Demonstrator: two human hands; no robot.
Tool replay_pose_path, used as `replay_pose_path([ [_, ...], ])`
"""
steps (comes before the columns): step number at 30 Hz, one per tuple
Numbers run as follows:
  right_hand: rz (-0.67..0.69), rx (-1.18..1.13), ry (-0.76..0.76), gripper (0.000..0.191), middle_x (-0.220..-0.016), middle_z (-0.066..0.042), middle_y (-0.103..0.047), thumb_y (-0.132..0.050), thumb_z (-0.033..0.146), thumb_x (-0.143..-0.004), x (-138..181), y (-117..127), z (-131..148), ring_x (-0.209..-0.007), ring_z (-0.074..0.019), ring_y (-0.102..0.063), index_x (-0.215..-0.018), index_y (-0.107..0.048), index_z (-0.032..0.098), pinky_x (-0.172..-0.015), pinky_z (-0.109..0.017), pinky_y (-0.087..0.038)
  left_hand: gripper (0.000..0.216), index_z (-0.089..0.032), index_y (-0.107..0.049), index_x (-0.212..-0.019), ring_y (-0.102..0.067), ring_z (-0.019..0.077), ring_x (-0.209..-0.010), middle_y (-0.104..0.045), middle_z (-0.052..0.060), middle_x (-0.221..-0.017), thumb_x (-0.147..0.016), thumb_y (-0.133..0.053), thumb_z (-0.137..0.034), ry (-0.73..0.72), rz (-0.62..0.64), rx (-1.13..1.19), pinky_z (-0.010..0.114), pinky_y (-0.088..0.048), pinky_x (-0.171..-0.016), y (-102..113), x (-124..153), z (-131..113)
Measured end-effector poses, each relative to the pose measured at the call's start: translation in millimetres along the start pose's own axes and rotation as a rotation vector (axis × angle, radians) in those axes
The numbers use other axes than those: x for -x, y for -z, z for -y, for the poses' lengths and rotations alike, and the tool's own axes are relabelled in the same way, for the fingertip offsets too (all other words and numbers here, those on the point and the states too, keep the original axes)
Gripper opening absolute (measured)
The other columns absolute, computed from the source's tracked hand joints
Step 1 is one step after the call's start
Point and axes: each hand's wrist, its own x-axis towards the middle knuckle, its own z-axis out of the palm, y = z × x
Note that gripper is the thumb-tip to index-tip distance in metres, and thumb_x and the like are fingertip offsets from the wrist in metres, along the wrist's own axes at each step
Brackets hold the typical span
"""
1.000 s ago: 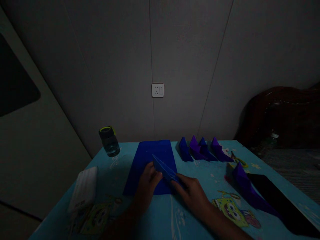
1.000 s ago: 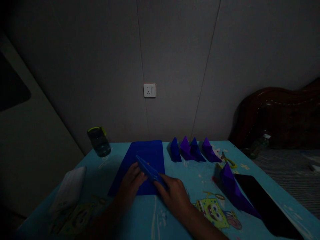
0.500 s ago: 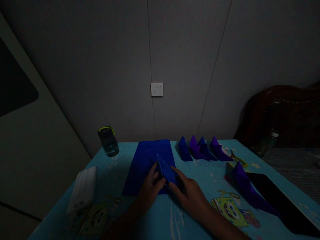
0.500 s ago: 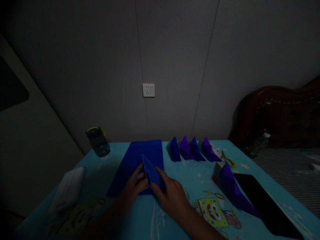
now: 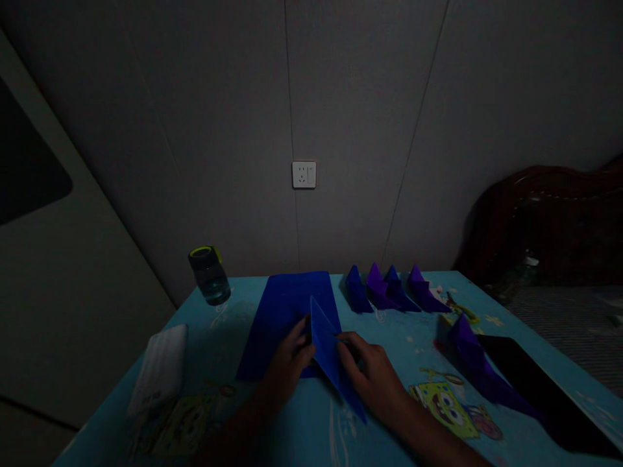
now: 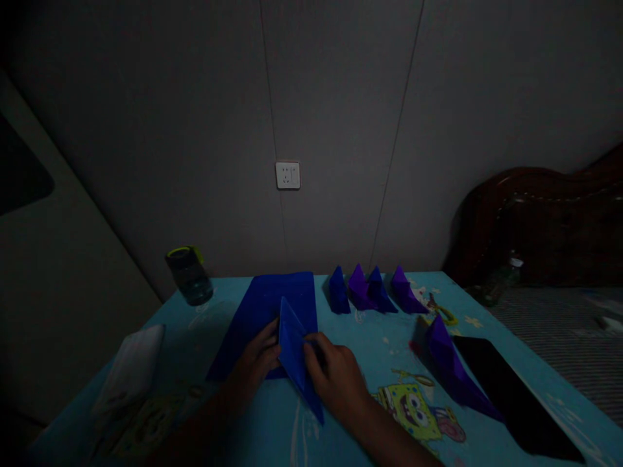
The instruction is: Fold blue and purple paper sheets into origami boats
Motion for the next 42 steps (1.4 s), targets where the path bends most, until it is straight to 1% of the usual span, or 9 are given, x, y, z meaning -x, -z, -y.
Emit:
replay_pose_path([
  [5,0.064,0.112,0.039,0.033,-0.083,-0.004,-0.074,-0.042,0.043,-0.098,1.0,-1.4,0.9,-0.072,-0.0191,-0.069,-0.105,-0.066,0.020,-0.067,-0.026,-0.045,0.085,-0.015,-0.034,-0.146,-0.066,0.0320,-0.108,-0.065,0.020,-0.125,-0.076,-0.071,-0.045,-0.019,-0.066,-0.034,0.042,-0.055,-0.088,-1.9,-1.8,-2.1],
  [10,0.069,0.216,0.057,0.034,-0.074,-0.003,-0.073,-0.046,0.045,-0.096,1.6,-1.7,0.7,-0.064,-0.0168,-0.067,-0.101,-0.069,0.022,-0.063,-0.024,-0.042,0.085,-0.015,-0.037,-0.143,-0.066,0.0319,-0.108,-0.066,0.019,-0.123,-0.073,-0.073,-0.047,0.023,-0.124,-0.066,0.040,-0.056,-0.084,-4.1,-0.3,-11.3],
  [16,0.090,0.288,0.081,0.030,-0.073,-0.002,-0.074,-0.048,0.038,-0.096,1.0,-0.8,1.7,-0.064,-0.0147,-0.068,-0.087,-0.070,0.020,-0.061,-0.022,-0.039,0.093,-0.017,-0.031,-0.147,-0.065,0.0322,-0.111,-0.065,0.020,-0.124,-0.071,-0.075,-0.047,0.082,-0.095,-0.060,0.043,-0.055,-0.088,-8.0,3.3,-14.7],
  [23,0.137,0.574,0.061,0.030,-0.074,-0.006,-0.075,-0.046,0.030,-0.094,2.0,8.9,17.6,-0.064,-0.0178,-0.069,-0.079,-0.069,0.018,-0.058,-0.025,-0.034,0.094,-0.019,-0.025,-0.148,-0.063,0.0312,-0.113,-0.059,0.021,-0.132,-0.074,-0.073,-0.050,0.113,-0.017,-0.048,0.041,-0.055,-0.089,-9.2,4.1,-8.7],
  [27,0.127,0.613,-0.032,0.029,-0.071,-0.006,-0.074,-0.046,0.029,-0.093,13.5,30.5,23.0,-0.061,-0.0166,-0.067,-0.077,-0.069,0.018,-0.055,-0.026,-0.030,0.084,-0.017,-0.027,-0.147,-0.065,0.0285,-0.110,-0.056,0.021,-0.134,-0.081,-0.063,-0.054,0.048,-0.008,-0.085,0.043,-0.056,-0.089,-9.5,3.9,-7.6],
  [32,0.124,0.619,-0.223,0.034,-0.066,-0.006,-0.070,-0.043,0.030,-0.094,38.7,75.5,3.6,-0.057,-0.0160,-0.063,-0.074,-0.068,0.017,-0.054,-0.026,-0.029,0.052,-0.014,-0.059,-0.119,-0.068,0.0258,-0.097,-0.064,0.017,-0.123,-0.084,-0.058,-0.053,-0.078,-0.003,-0.263,0.041,-0.058,-0.081,-3.3,1.8,-7.1],
  [34,0.114,0.594,-0.307,0.036,-0.067,-0.007,-0.070,-0.042,0.031,-0.094,49.4,94.5,-10.6,-0.058,-0.0162,-0.062,-0.074,-0.068,0.017,-0.054,-0.026,-0.031,0.042,-0.015,-0.065,-0.107,-0.068,0.0251,-0.094,-0.069,0.013,-0.110,-0.085,-0.057,-0.050,-0.097,0.019,-0.314,0.039,-0.058,-0.078,-0.8,1.3,-6.8],
  [38,0.090,0.587,-0.412,0.037,-0.071,-0.008,-0.071,-0.042,0.034,-0.094,67.1,122.9,-34.4,-0.061,-0.0176,-0.063,-0.076,-0.068,0.016,-0.054,-0.027,-0.034,0.035,-0.017,-0.070,-0.099,-0.069,0.0236,-0.084,-0.071,0.008,-0.086,-0.085,-0.055,-0.046,-0.094,0.043,-0.391,0.036,-0.057,-0.074,-0.9,2.8,-8.4],
  [42,0.081,0.650,-0.472,0.036,-0.072,-0.009,-0.072,-0.042,0.030,-0.094,75.1,133.1,-39.0,-0.064,-0.0189,-0.066,-0.077,-0.070,0.017,-0.055,-0.026,-0.035,0.032,-0.017,-0.071,-0.094,-0.069,0.0231,-0.080,-0.071,0.007,-0.082,-0.085,-0.056,-0.045,-0.084,0.043,-0.411,0.034,-0.056,-0.071,-3.8,5.7,-11.7],
])
